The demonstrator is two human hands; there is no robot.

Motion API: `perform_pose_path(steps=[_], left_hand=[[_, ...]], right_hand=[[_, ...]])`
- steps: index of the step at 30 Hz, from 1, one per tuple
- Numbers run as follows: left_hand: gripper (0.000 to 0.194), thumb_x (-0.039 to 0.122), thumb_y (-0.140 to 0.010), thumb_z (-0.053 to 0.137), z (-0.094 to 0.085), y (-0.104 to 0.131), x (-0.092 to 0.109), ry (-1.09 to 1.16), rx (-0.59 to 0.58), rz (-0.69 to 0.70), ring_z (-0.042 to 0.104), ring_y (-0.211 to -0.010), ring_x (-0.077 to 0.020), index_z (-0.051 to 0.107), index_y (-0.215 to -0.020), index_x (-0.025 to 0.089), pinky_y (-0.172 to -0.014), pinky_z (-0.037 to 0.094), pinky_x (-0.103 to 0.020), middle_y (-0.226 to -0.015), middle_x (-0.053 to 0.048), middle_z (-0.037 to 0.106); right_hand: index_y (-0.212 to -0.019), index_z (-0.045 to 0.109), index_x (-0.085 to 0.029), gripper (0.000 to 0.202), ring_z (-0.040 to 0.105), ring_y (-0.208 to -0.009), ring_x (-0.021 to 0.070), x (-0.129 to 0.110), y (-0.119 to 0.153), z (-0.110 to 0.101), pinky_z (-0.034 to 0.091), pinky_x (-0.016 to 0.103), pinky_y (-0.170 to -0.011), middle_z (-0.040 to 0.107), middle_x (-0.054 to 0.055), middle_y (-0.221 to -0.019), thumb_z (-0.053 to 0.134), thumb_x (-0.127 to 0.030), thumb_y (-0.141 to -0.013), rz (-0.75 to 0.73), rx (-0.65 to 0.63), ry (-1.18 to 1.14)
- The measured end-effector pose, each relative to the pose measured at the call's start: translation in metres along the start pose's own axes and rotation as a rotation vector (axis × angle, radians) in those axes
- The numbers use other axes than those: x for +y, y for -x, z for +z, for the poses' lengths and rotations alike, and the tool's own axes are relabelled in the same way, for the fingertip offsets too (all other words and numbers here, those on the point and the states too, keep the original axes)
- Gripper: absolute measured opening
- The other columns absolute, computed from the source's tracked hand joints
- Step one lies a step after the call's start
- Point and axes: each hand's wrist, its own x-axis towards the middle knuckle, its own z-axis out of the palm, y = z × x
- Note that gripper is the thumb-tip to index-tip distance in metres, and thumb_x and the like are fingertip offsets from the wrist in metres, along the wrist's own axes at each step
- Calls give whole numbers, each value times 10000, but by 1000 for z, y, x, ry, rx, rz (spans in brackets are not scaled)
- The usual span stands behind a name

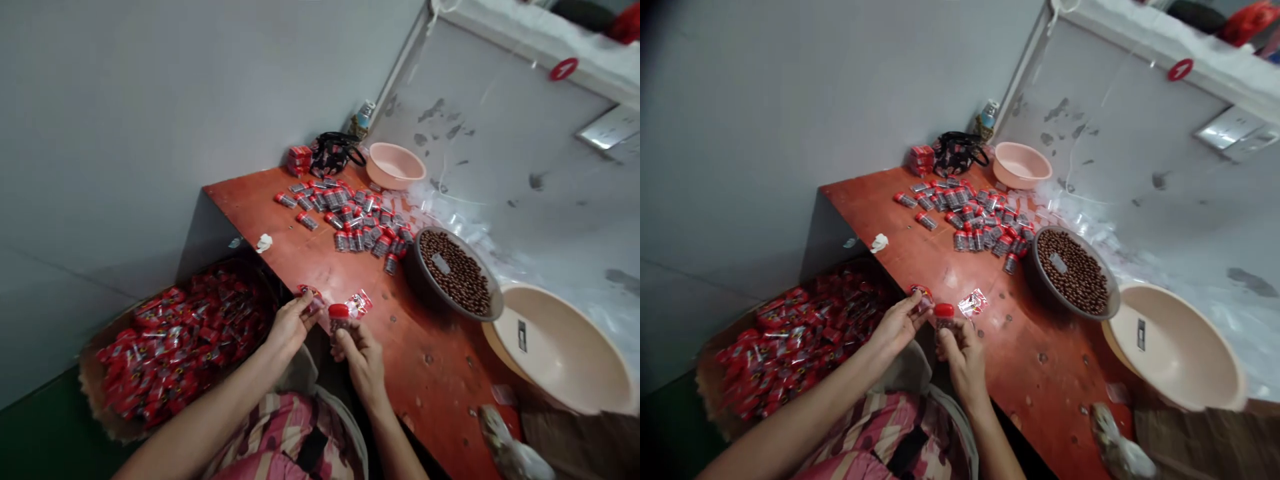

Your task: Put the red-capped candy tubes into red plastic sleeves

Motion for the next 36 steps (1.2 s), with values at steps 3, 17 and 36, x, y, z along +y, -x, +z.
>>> perform_pose_path(steps=[3, 17, 36], left_hand=[[74, 149, -683, 649, 9, 0, -9, 17, -5, -9, 609, -563, -120, 607, -733, 115, -542, 523, -224, -627, -29, 648], [161, 240, -678, 659, 34, 10, -27, -294, -271, 30, 568, -532, -105, 586, -665, 97, -521, 450, -208, -592, -22, 621], [175, 259, -686, 634, 35, 3, -31, -598, -406, -104, 507, -402, -127, 603, -685, 87, -380, 411, -257, -519, -16, 567]], right_hand=[[-930, 544, -180, 203, 543, -503, 107, 7, 4, 4, 459, 211, -448, 573, -7, -676, 530, -331, -795, -17, 38, 56], [-895, 523, -174, 172, 519, -473, 81, 23, -4, -11, 432, 180, -417, 556, -21, -646, 519, -320, -805, -8, 69, -117], [-868, 545, -172, 147, 514, -464, 66, 30, -13, -17, 418, 156, -406, 570, -30, -627, 568, -288, -780, -3, 146, -239]])
